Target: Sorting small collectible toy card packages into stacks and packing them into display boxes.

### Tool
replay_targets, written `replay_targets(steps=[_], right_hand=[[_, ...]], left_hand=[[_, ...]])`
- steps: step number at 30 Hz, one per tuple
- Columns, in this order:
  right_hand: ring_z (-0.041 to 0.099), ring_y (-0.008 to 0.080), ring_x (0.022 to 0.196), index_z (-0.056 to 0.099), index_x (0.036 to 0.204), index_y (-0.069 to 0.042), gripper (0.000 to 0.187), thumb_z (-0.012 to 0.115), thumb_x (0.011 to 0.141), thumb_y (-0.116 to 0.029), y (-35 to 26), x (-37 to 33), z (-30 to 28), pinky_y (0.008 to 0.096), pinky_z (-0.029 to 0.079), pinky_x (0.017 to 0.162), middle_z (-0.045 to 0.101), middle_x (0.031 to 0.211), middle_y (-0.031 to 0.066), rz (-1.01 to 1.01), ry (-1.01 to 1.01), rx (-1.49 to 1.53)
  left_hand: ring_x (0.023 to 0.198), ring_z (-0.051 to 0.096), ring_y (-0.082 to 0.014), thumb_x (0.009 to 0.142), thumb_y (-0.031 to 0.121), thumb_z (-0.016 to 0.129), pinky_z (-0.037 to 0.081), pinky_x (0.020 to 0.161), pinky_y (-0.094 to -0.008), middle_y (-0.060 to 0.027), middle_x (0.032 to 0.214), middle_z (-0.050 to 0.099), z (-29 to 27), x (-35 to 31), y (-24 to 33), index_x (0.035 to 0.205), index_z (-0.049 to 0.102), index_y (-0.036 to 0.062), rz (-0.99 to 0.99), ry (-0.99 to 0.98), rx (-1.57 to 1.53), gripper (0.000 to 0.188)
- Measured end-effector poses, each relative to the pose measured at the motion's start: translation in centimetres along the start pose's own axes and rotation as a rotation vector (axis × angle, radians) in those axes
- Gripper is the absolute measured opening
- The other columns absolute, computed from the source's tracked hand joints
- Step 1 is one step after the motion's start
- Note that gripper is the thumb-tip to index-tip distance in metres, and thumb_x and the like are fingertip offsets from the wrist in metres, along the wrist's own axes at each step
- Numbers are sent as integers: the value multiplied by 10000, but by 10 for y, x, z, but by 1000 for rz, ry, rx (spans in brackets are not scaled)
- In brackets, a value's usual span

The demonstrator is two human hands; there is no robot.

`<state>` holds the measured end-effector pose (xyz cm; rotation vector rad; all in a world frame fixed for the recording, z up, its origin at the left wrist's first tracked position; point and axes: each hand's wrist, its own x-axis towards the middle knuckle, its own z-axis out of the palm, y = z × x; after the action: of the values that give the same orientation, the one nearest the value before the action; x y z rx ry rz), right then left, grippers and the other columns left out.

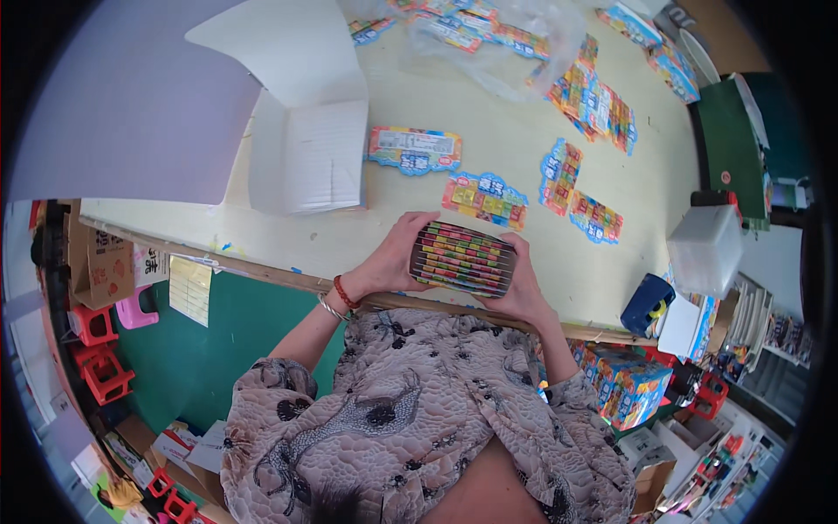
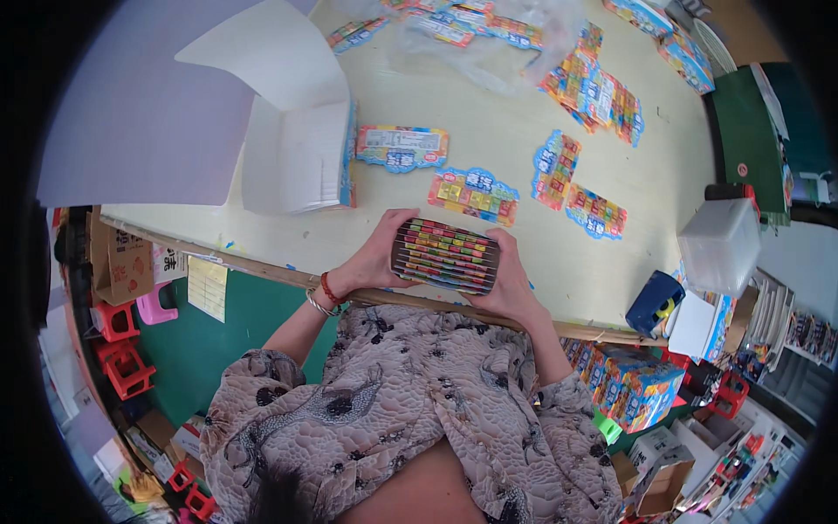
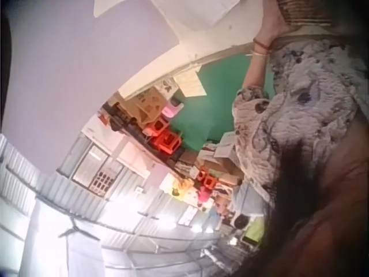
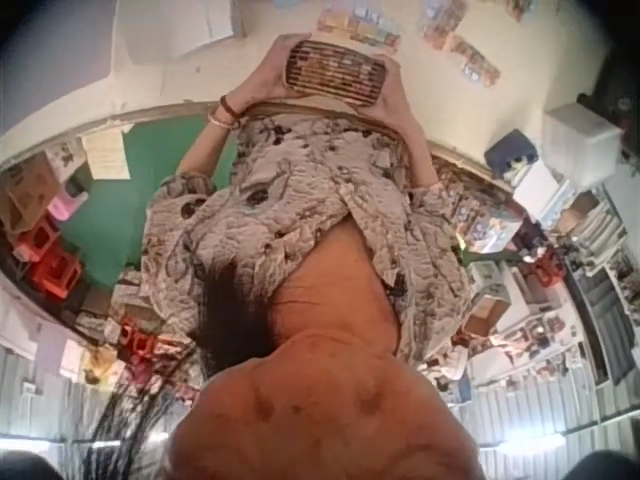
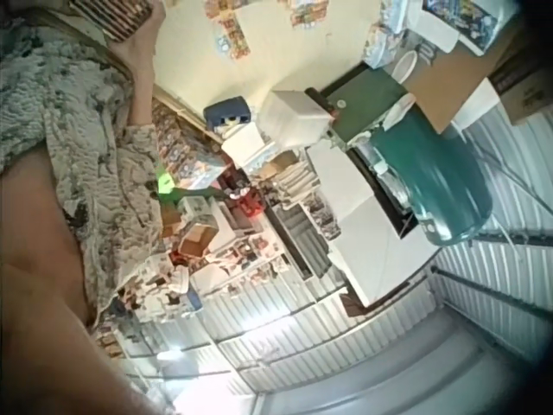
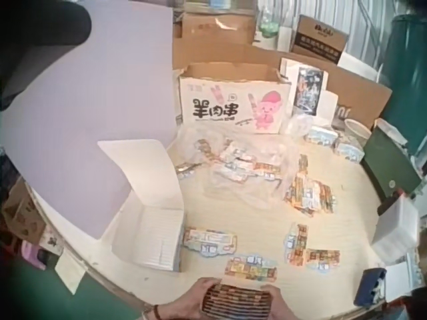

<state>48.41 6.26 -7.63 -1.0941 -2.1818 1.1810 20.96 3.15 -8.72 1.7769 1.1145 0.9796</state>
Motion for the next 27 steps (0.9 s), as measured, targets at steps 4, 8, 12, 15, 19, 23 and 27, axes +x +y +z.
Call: replay_targets(steps=[4,8,12,15,19,23,27], right_hand=[[453,280,1169,245,1348,-14,1013,881,586,-221,-20,11,-13,353,381,1011,388,1254,162,54,-80,-115],[444,286,1181,226,1371,-15,1039,874,588,-227,-2,7,3,375,362,1033,377,1269,162,47,-54,-33],[440,291,1184,203,1390,-20,1095,879,560,-252,-27,26,2,375,344,1038,393,1263,150,-146,4,-60],[430,290,1194,220,1382,-23,1113,887,529,-280,-74,79,0,362,350,1019,407,1262,152,-277,-53,-109],[435,350,1208,193,1437,-36,1151,872,553,-321,-140,182,27,416,380,1022,440,1277,197,-512,-23,-121],[423,362,1241,160,1470,-68,1179,851,572,-393,-127,240,68,477,304,1088,437,1311,199,-508,-145,-115],[379,342,1312,154,1479,-113,1191,827,574,-495,-106,231,63,583,100,1129,417,1356,163,-403,-223,-297]], left_hand=[[1213,392,-349,574,211,888,353,1045,-414,-190,1263,389,-1,-5,-8,1353,307,53,51,-5,57,984],[1215,389,-343,571,186,881,352,1042,-414,-177,1267,384,-1,-10,-6,1336,326,66,53,8,65,952],[1200,403,-380,551,167,855,358,1030,-435,-186,1248,422,-33,-17,23,1301,390,76,61,75,17,888],[1233,399,-342,516,106,861,348,1055,-405,-169,1280,401,-111,-19,65,1327,371,78,52,103,139,948],[1253,396,-290,510,105,889,364,1050,-380,-149,1297,421,-206,-25,67,1362,335,81,-36,255,433,1017],[1272,392,-264,516,139,907,347,1067,-390,-146,1310,436,-247,-20,45,1392,283,85,-294,210,224,1076],[1290,376,-281,529,193,908,310,1086,-407,-148,1336,419,-230,-21,30,1418,243,86,-289,122,507,1115]])
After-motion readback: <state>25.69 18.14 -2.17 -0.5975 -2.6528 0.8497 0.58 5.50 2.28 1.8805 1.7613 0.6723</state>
